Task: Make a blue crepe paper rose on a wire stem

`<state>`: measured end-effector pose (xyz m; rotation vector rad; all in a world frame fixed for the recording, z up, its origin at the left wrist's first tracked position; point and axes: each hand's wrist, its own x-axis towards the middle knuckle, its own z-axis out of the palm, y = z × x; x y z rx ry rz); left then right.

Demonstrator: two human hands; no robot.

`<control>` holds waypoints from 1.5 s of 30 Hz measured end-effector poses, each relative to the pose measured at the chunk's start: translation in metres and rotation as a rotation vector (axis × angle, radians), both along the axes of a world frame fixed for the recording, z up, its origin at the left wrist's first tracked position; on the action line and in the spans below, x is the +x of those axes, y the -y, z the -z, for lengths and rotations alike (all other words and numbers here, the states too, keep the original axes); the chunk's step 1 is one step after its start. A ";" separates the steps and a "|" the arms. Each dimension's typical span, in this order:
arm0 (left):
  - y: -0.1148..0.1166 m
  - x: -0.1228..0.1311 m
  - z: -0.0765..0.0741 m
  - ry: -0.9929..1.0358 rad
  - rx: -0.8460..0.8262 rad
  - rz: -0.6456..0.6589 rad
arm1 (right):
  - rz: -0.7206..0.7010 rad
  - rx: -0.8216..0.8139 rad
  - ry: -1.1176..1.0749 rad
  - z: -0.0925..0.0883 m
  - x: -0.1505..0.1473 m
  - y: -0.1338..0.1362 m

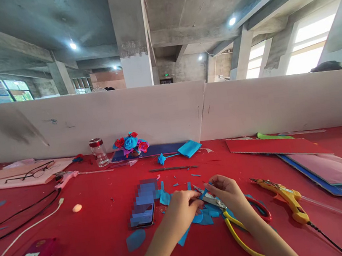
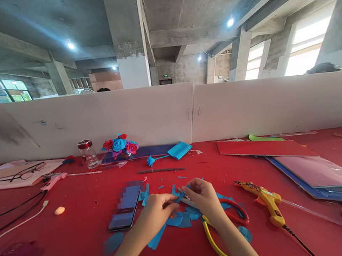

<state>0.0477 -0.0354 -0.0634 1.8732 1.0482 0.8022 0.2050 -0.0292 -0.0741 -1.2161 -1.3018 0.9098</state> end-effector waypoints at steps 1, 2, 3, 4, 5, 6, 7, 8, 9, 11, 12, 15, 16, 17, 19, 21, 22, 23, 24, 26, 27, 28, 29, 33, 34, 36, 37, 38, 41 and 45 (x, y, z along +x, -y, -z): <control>0.000 -0.001 0.000 -0.063 0.097 -0.013 | 0.003 0.027 0.047 0.001 -0.001 0.000; 0.000 -0.001 0.000 -0.108 0.178 -0.016 | 0.001 0.058 0.103 0.001 -0.001 0.001; -0.001 -0.002 0.000 -0.137 0.238 -0.018 | -0.005 0.093 0.169 0.001 0.000 0.001; -0.001 -0.003 0.000 -0.154 0.272 -0.019 | -0.013 0.142 0.244 0.001 0.001 0.002; -0.003 -0.004 0.000 -0.163 0.282 -0.024 | -0.018 0.210 0.331 0.001 0.003 0.003; -0.004 -0.006 0.001 -0.167 0.268 -0.030 | -0.022 0.301 0.434 0.000 0.005 0.004; -0.005 -0.007 0.001 -0.167 0.235 -0.036 | -0.028 0.411 0.550 -0.002 0.008 0.005; -0.007 -0.008 0.002 -0.158 0.186 -0.035 | -0.045 0.531 0.676 -0.004 0.012 0.006; -0.009 -0.010 0.003 -0.138 0.129 -0.027 | -0.074 0.645 0.807 -0.007 0.015 0.008; -0.011 -0.012 0.003 -0.075 0.022 0.012 | -0.153 0.838 1.048 -0.015 0.022 0.011; -0.012 -0.012 0.003 -0.039 -0.025 0.043 | -0.182 0.915 1.140 -0.019 0.025 0.013; -0.012 -0.014 0.001 0.038 -0.118 0.142 | -0.226 1.085 1.288 -0.031 0.028 0.018; -0.011 -0.014 0.000 0.035 -0.124 0.158 | -0.237 1.097 1.308 -0.033 0.027 0.019; -0.010 -0.015 -0.001 0.014 -0.106 0.160 | -0.248 1.077 1.312 -0.035 0.026 0.020; -0.007 -0.015 -0.003 -0.083 0.017 0.135 | -0.255 0.934 1.270 -0.036 0.022 0.021; -0.004 -0.015 -0.005 -0.239 0.234 0.095 | -0.263 0.663 1.155 -0.033 0.018 0.020; -0.003 -0.015 -0.005 -0.331 0.360 0.083 | -0.269 0.494 1.071 -0.030 0.017 0.019; -0.002 -0.014 -0.006 -0.427 0.486 0.076 | -0.283 0.324 0.972 -0.025 0.016 0.017; -0.001 -0.013 -0.006 -0.522 0.607 0.080 | -0.304 0.153 0.846 -0.020 0.016 0.015; 0.001 -0.010 -0.005 -0.688 0.823 0.108 | -0.371 -0.106 0.552 -0.009 0.018 0.011; 0.001 -0.009 -0.004 -0.751 0.916 0.127 | -0.411 -0.210 0.406 -0.004 0.019 0.009; 0.001 -0.008 -0.003 -0.797 0.996 0.141 | -0.439 -0.263 0.336 0.000 0.020 0.009; 0.001 -0.007 -0.002 -0.827 1.061 0.150 | -0.457 -0.309 0.267 0.003 0.021 0.009; -0.002 -0.007 0.004 -0.835 1.165 0.132 | -0.392 -0.370 -0.016 0.008 0.020 0.014; -0.003 -0.008 0.005 -0.827 1.162 0.122 | -0.364 -0.346 -0.059 0.008 0.019 0.016; -0.004 -0.009 0.004 -0.811 1.141 0.107 | -0.350 -0.272 -0.049 0.009 0.018 0.019; -0.004 -0.010 0.004 -0.803 1.128 0.103 | -0.364 -0.244 -0.019 0.010 0.017 0.021; -0.004 -0.011 0.003 -0.796 1.114 0.101 | -0.379 -0.222 0.018 0.010 0.017 0.023; -0.004 -0.013 -0.001 -0.765 1.057 0.106 | -0.329 -0.067 0.275 0.007 0.017 0.029; -0.003 -0.013 -0.002 -0.655 0.924 0.114 | -0.196 0.456 0.865 -0.002 0.020 0.035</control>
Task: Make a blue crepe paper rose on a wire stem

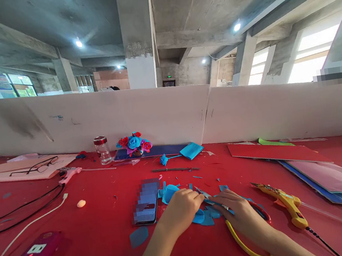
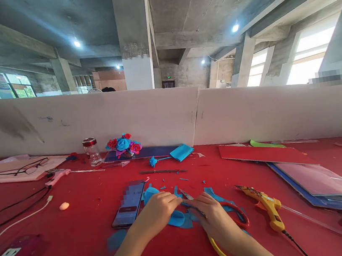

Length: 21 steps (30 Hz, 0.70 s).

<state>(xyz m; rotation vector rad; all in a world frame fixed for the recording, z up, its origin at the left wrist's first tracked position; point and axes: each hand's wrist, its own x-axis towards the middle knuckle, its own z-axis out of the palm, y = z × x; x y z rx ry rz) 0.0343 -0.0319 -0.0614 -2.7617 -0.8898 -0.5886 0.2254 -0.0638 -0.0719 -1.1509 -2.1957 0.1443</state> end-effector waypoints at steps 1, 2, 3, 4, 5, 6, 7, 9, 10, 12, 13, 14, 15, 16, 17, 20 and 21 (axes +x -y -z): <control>0.000 0.000 0.000 0.022 -0.031 0.004 | -0.042 0.149 0.133 -0.002 0.002 0.000; 0.000 0.000 0.000 0.035 -0.054 0.008 | -0.087 0.281 0.257 -0.003 0.004 0.000; 0.000 0.000 0.001 0.038 -0.069 0.011 | -0.123 0.394 0.361 -0.003 0.006 0.000; 0.001 0.000 0.001 0.033 -0.075 0.013 | -0.144 0.473 0.439 -0.003 0.007 -0.001; 0.001 0.000 0.001 0.020 -0.070 0.012 | -0.149 0.510 0.483 -0.002 0.008 -0.002; 0.001 0.001 0.001 0.000 -0.056 0.010 | -0.136 0.507 0.490 -0.001 0.008 -0.003; 0.002 0.001 0.001 -0.024 -0.033 0.007 | -0.108 0.467 0.468 0.001 0.006 -0.003; 0.002 0.002 0.002 -0.070 0.031 0.000 | -0.015 0.285 0.356 0.005 0.002 -0.004; 0.001 0.002 0.003 -0.089 0.066 -0.001 | 0.039 0.155 0.276 0.006 -0.001 -0.005; 0.001 0.003 0.004 -0.112 0.131 0.000 | 0.114 -0.161 0.077 0.010 -0.006 -0.005; 0.000 0.003 0.005 -0.115 0.161 0.003 | 0.124 -0.333 -0.045 0.011 -0.008 -0.006; -0.001 0.003 0.006 -0.114 0.186 0.011 | 0.115 -0.500 -0.181 0.013 -0.010 -0.006; -0.001 0.002 0.006 -0.109 0.209 0.018 | 0.093 -0.655 -0.324 0.014 -0.011 -0.006; -0.002 0.002 0.006 -0.100 0.228 0.029 | 0.065 -0.792 -0.465 0.015 -0.011 -0.006; -0.002 0.002 0.006 -0.089 0.242 0.039 | 0.041 -0.897 -0.592 0.016 -0.011 -0.005; -0.001 0.003 0.006 -0.025 0.263 0.061 | 0.060 -0.922 -0.741 0.015 -0.012 -0.004; 0.000 0.004 0.006 0.026 0.254 0.046 | 0.104 -0.834 -0.710 0.012 -0.012 -0.003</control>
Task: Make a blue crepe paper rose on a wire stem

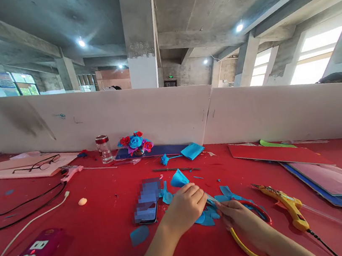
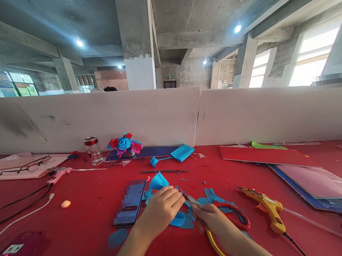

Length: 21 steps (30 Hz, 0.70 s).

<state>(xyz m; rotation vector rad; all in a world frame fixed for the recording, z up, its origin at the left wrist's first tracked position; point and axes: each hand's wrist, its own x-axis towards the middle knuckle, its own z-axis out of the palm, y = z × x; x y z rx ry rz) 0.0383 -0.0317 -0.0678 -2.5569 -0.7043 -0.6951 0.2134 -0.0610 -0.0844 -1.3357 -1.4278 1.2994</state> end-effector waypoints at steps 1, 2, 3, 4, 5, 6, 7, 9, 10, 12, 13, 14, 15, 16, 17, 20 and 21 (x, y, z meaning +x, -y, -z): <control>0.002 0.001 0.000 0.083 -0.029 -0.019 | 0.057 0.091 0.085 -0.003 -0.001 0.001; 0.004 0.004 0.001 0.198 -0.084 -0.047 | 0.112 0.180 0.179 -0.007 -0.002 0.002; 0.006 0.006 0.001 0.334 -0.173 -0.076 | 0.160 0.256 0.265 -0.011 -0.003 0.004; 0.008 0.009 0.001 0.491 -0.292 -0.094 | 0.194 0.317 0.331 -0.015 -0.004 0.006; 0.010 0.013 0.000 0.644 -0.455 -0.092 | 0.217 0.365 0.379 -0.020 -0.005 0.008; 0.011 0.017 -0.001 0.792 -0.637 -0.064 | 0.235 0.405 0.411 -0.023 -0.007 0.011; 0.012 0.020 -0.002 0.935 -0.819 -0.017 | 0.247 0.446 0.436 -0.026 -0.009 0.013; 0.013 0.025 -0.006 1.185 -1.117 0.104 | 0.263 0.571 0.488 -0.029 -0.013 0.018; 0.014 0.027 -0.007 1.295 -1.215 0.161 | 0.265 0.662 0.522 -0.028 -0.015 0.020; 0.014 0.028 -0.010 1.467 -1.327 0.228 | 0.271 0.879 0.601 -0.025 -0.018 0.021; 0.014 0.028 -0.011 1.527 -1.359 0.239 | 0.281 0.978 0.640 -0.024 -0.020 0.021; 0.014 0.027 -0.011 1.573 -1.384 0.239 | 0.292 1.050 0.675 -0.022 -0.021 0.021; 0.014 0.027 -0.012 1.597 -1.405 0.234 | 0.302 1.088 0.706 -0.021 -0.023 0.021; 0.014 0.026 -0.013 1.607 -1.421 0.235 | 0.312 1.089 0.727 -0.021 -0.024 0.021; 0.014 0.025 -0.014 1.609 -1.430 0.243 | 0.317 1.062 0.730 -0.021 -0.026 0.021; 0.013 0.022 -0.015 1.571 -1.438 0.318 | 0.285 0.798 0.581 -0.027 -0.030 0.021; 0.012 0.020 -0.015 1.547 -1.436 0.352 | 0.257 0.668 0.469 -0.030 -0.032 0.021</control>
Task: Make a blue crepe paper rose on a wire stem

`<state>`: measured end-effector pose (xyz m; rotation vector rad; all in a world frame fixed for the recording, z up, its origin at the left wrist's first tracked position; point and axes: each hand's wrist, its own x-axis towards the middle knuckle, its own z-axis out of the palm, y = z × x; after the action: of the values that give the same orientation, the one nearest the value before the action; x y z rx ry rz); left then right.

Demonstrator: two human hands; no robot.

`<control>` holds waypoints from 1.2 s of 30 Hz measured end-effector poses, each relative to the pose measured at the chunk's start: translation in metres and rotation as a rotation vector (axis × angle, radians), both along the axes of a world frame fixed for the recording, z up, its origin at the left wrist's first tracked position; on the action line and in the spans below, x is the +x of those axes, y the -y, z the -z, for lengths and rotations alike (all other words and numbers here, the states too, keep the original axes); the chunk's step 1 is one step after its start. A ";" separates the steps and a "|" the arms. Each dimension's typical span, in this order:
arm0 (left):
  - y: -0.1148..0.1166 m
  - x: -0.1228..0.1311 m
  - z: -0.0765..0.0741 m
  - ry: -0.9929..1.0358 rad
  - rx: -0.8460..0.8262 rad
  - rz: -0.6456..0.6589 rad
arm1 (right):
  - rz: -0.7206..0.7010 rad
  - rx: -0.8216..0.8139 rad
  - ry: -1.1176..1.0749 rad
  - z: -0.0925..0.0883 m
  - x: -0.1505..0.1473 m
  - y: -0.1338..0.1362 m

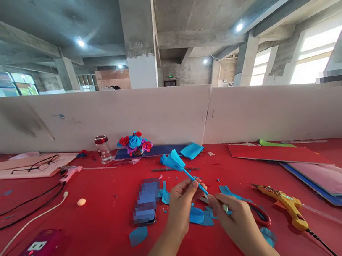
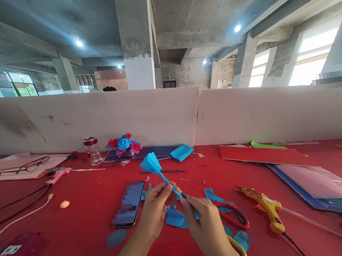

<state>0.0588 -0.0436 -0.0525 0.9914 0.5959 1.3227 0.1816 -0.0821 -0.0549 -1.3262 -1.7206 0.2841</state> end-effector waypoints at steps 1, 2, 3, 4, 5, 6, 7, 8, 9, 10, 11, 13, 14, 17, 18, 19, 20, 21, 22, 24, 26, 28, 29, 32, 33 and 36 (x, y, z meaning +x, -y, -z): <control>-0.001 -0.001 0.000 -0.001 0.028 0.020 | -0.056 -0.133 -0.135 -0.002 -0.001 0.000; -0.001 -0.002 0.000 -0.008 0.054 0.041 | -0.127 -0.265 -0.280 -0.004 -0.002 0.000; -0.002 -0.003 0.000 -0.018 0.074 0.059 | -0.206 -0.387 -0.420 -0.006 -0.003 0.000; -0.002 -0.004 0.000 -0.027 0.086 0.073 | -0.286 -0.484 -0.546 -0.006 -0.003 0.000; -0.002 -0.005 0.000 -0.032 0.089 0.084 | -0.350 -0.555 -0.645 -0.006 -0.003 0.000; -0.002 -0.005 -0.001 -0.035 0.084 0.098 | -0.387 -0.598 -0.716 -0.005 -0.003 0.000; -0.002 -0.005 -0.001 -0.037 0.075 0.115 | -0.393 -0.608 -0.756 -0.003 -0.003 0.000; -0.001 -0.004 -0.001 -0.040 0.063 0.135 | -0.369 -0.589 -0.766 -0.001 -0.002 -0.001; -0.001 -0.003 0.000 -0.048 0.049 0.155 | -0.325 -0.548 -0.750 0.001 -0.002 -0.001; 0.000 -0.002 0.000 -0.064 0.033 0.174 | -0.273 -0.496 -0.713 0.003 -0.002 -0.002; 0.000 0.000 0.000 -0.085 0.014 0.187 | -0.226 -0.446 -0.662 0.005 -0.002 -0.003; 0.000 0.002 0.002 -0.141 -0.014 0.170 | -0.153 -0.357 -0.543 0.009 -0.003 -0.005; 0.000 0.003 0.003 -0.170 -0.023 0.140 | -0.123 -0.321 -0.486 0.010 -0.003 -0.006; -0.001 0.002 0.004 -0.255 -0.006 0.047 | -0.054 -0.252 -0.363 0.013 -0.005 -0.008; -0.002 0.001 0.004 -0.277 0.007 0.033 | -0.048 -0.237 -0.339 0.014 -0.006 -0.008; -0.002 0.000 0.003 -0.291 0.019 0.031 | -0.052 -0.227 -0.320 0.014 -0.006 -0.009; -0.002 -0.001 0.003 -0.298 0.030 0.040 | -0.055 -0.220 -0.299 0.014 -0.006 -0.009; -0.002 -0.002 0.003 -0.297 0.040 0.054 | -0.054 -0.207 -0.268 0.014 -0.007 -0.008; -0.002 -0.002 0.002 -0.291 0.048 0.069 | -0.048 -0.178 -0.225 0.013 -0.007 -0.008; -0.003 -0.003 0.002 -0.288 0.061 0.088 | -0.027 -0.097 -0.131 0.012 -0.007 -0.007; -0.003 -0.003 0.002 -0.297 0.071 0.066 | -0.034 -0.081 -0.125 0.009 -0.008 -0.006; -0.003 -0.003 0.003 -0.300 0.082 0.042 | -0.103 -0.198 -0.284 0.006 -0.009 -0.005; -0.003 -0.003 0.003 -0.295 0.089 0.041 | -0.160 -0.292 -0.416 0.004 -0.009 -0.005; -0.003 -0.003 0.003 -0.273 0.080 0.056 | -0.374 -0.603 -0.843 -0.002 -0.008 -0.005; -0.003 -0.004 0.003 -0.261 0.066 0.061 | -0.430 -0.692 -0.936 -0.003 -0.007 -0.005; -0.003 -0.004 0.004 -0.213 0.020 0.093 | -0.430 -0.705 -0.893 -0.006 -0.002 -0.003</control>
<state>0.0549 -0.0402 -0.0568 1.1719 0.6901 1.1508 0.1801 -0.0794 -0.0490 -0.9906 -1.1080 1.5805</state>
